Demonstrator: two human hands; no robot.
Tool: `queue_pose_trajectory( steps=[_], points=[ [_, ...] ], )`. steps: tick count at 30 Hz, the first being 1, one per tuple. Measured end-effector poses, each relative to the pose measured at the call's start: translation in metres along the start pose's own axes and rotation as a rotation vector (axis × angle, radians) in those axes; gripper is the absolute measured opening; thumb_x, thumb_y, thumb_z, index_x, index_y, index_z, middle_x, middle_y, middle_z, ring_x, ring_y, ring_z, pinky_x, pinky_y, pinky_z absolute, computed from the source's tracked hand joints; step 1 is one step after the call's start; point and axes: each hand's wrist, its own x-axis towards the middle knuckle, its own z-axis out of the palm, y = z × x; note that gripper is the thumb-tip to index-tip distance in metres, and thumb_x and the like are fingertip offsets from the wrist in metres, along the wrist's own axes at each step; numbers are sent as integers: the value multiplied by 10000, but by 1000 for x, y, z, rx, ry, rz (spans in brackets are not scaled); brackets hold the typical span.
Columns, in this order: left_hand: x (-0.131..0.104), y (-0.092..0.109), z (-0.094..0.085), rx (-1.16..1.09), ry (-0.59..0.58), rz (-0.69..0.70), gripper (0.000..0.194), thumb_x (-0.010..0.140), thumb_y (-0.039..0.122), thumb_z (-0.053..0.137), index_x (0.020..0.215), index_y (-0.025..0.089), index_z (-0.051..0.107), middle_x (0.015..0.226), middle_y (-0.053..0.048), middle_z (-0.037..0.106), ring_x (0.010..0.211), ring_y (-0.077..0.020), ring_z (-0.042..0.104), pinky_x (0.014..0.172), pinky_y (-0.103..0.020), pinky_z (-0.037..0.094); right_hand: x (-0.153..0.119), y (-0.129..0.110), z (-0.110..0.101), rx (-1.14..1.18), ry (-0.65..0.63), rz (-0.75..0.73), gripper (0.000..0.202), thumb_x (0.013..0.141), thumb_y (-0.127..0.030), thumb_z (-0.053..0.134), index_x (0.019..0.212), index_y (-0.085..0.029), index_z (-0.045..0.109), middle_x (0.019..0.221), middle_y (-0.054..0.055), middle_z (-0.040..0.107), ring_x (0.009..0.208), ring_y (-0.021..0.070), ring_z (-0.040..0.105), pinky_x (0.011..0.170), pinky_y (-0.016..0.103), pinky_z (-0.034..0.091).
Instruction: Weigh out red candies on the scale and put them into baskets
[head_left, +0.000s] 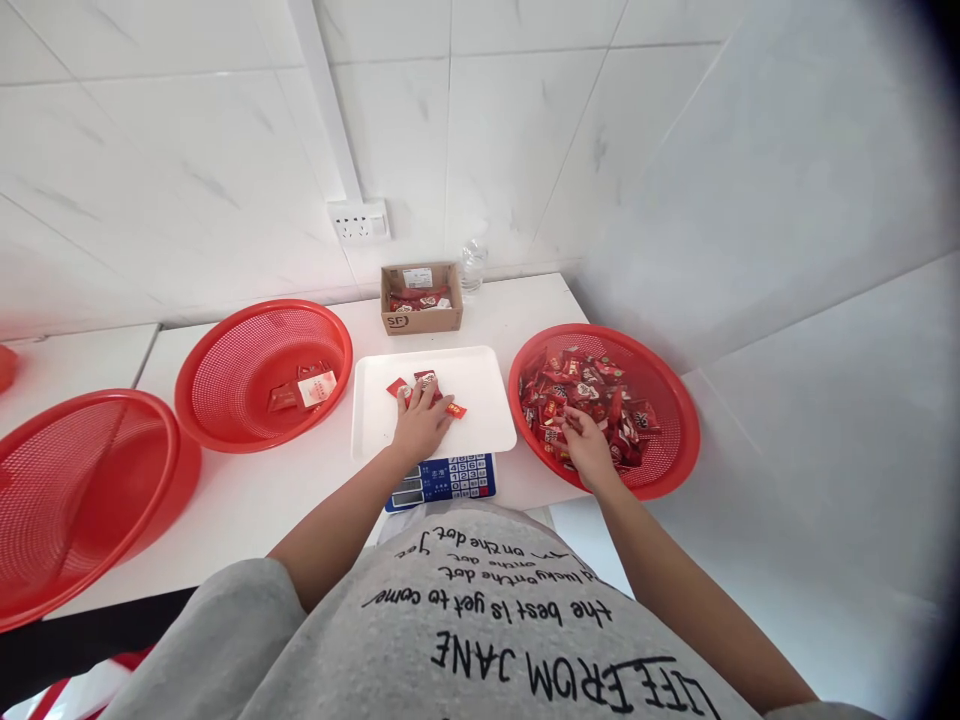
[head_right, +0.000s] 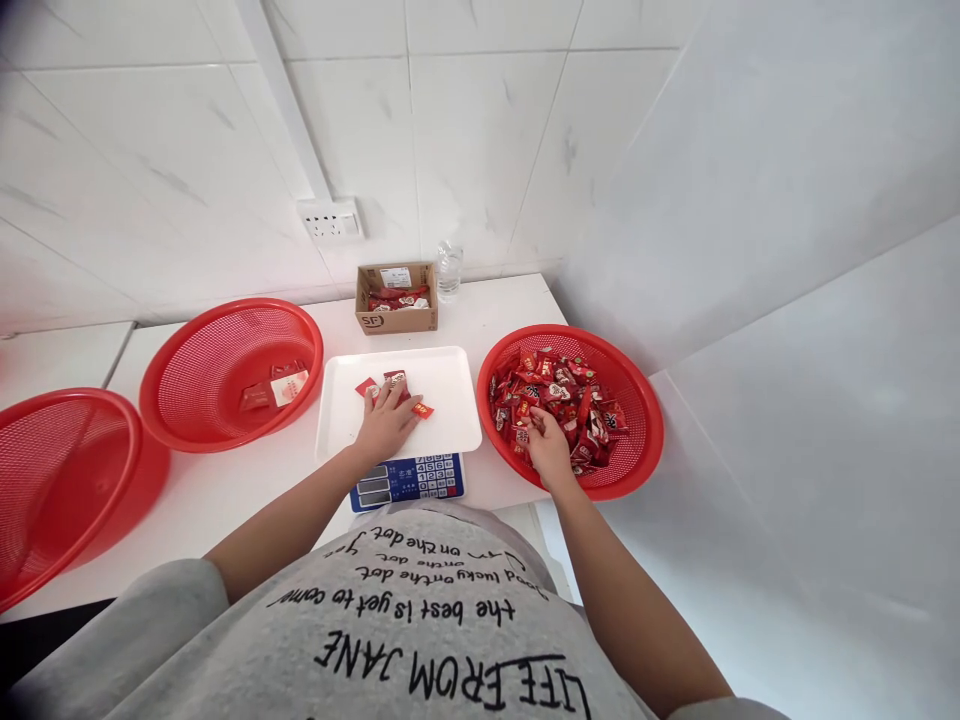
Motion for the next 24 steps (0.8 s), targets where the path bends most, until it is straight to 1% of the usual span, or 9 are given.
queue_pose_trajectory(
  steps=[3,6,7,9,12,16,19,21,24],
  points=[
    [-4,-4,-4,0,3,-16,395,869,377,459,1241,272,541,1487,-95,298,1380,-331,185,1085,-592,126,0,6,-1,-27,-36,33,394,756,-365,497,1119,-228,569,1080,89,620,884,221,633,628,375,590],
    [-8,-4,-9,-11,-8,-9,494,826,473,513,1279,277,504,1503,-92,260,1390,-341,136,1086,-597,105,2,7,-1,-115,-70,57,403,782,-371,455,1135,-215,571,1130,103,605,819,208,641,630,380,582],
    [-8,-4,-10,-15,-12,-3,513,820,503,511,1284,284,498,1507,-88,251,1392,-340,126,1086,-596,101,3,6,0,-166,-75,51,403,790,-369,441,1132,-205,578,1128,106,610,817,210,641,658,395,576],
    [-7,-2,-11,-21,-13,-3,513,826,532,487,1279,293,503,1509,-89,243,1393,-337,121,1082,-597,108,3,5,2,-294,-88,-5,397,802,-353,415,1111,-187,601,1098,105,632,865,226,636,768,442,543],
    [-1,1,-9,-21,3,-64,482,851,516,449,1264,279,522,1497,-121,264,1387,-342,149,1059,-610,158,1,1,8,-460,-140,-134,391,821,-337,382,1093,-195,624,1074,88,656,997,244,606,928,477,447],
    [8,0,-4,-26,28,-126,443,884,423,409,1281,249,500,1475,-132,312,1375,-316,210,1061,-590,185,-2,-3,14,-537,-192,-184,407,832,-328,349,1105,-191,618,1130,94,640,1070,239,577,972,458,408],
    [13,-4,-4,-74,39,-115,499,881,335,395,1364,209,381,1476,-132,312,1374,-280,230,1087,-555,170,-3,-5,12,-526,-169,-153,388,816,-325,369,1088,-194,612,1121,99,639,1056,240,580,957,461,421],
    [14,-7,-6,-126,51,-110,583,850,299,435,1405,190,294,1486,-133,289,1379,-272,220,1097,-529,180,-4,-8,10,-478,-114,-116,368,796,-333,406,1078,-195,598,1069,100,649,1004,245,599,918,465,451],
    [12,-13,-11,-174,70,-122,682,805,292,498,1424,190,232,1503,-128,248,1393,-280,168,1107,-512,172,-7,-20,11,-289,9,-65,365,781,-384,452,1080,-197,545,1001,98,644,877,236,628,772,430,531]
  ],
)
